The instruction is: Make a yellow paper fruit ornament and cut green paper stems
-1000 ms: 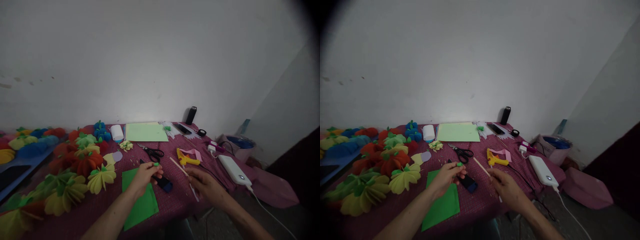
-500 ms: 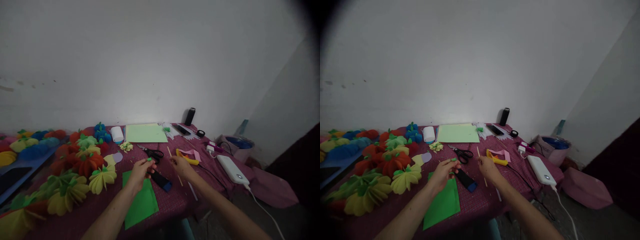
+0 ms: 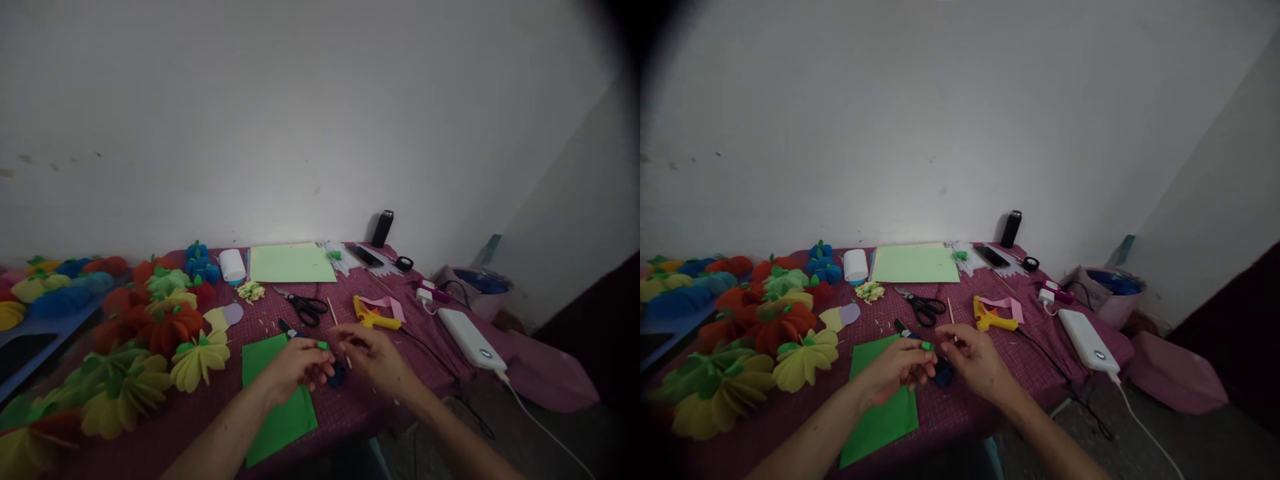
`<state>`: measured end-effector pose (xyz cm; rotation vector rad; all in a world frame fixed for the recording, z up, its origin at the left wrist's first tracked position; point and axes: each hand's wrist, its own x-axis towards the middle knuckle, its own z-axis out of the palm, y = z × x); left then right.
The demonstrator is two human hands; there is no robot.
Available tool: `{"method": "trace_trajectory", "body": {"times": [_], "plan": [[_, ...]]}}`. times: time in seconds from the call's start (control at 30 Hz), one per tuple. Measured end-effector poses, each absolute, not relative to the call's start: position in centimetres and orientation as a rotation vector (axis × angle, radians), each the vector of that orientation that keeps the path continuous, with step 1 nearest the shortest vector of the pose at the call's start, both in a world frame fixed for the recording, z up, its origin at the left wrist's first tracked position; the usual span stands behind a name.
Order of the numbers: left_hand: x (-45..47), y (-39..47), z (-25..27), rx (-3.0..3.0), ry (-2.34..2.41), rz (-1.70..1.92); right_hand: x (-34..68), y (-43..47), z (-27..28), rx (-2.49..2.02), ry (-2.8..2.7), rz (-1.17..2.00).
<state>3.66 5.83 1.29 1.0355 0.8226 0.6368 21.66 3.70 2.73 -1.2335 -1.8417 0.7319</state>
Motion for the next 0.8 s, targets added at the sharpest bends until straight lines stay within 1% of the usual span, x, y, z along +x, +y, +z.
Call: {"method": "trace_trajectory", "body": {"times": [0.23,0.47,0.8], "plan": [[3.8,5.8,0.8,1.091,0.81,0.537,21.2,2.9,3.3,-1.004,-2.024,0.821],[4.1,5.6,0.6,1.128,0.825,0.48,21.1,3.2,2.5,-1.132,-1.979,0.856],[4.3,5.6,0.6,1.191,0.846,0.465,20.6,3.3,1.1,-1.265,-1.752,0.943]]}}
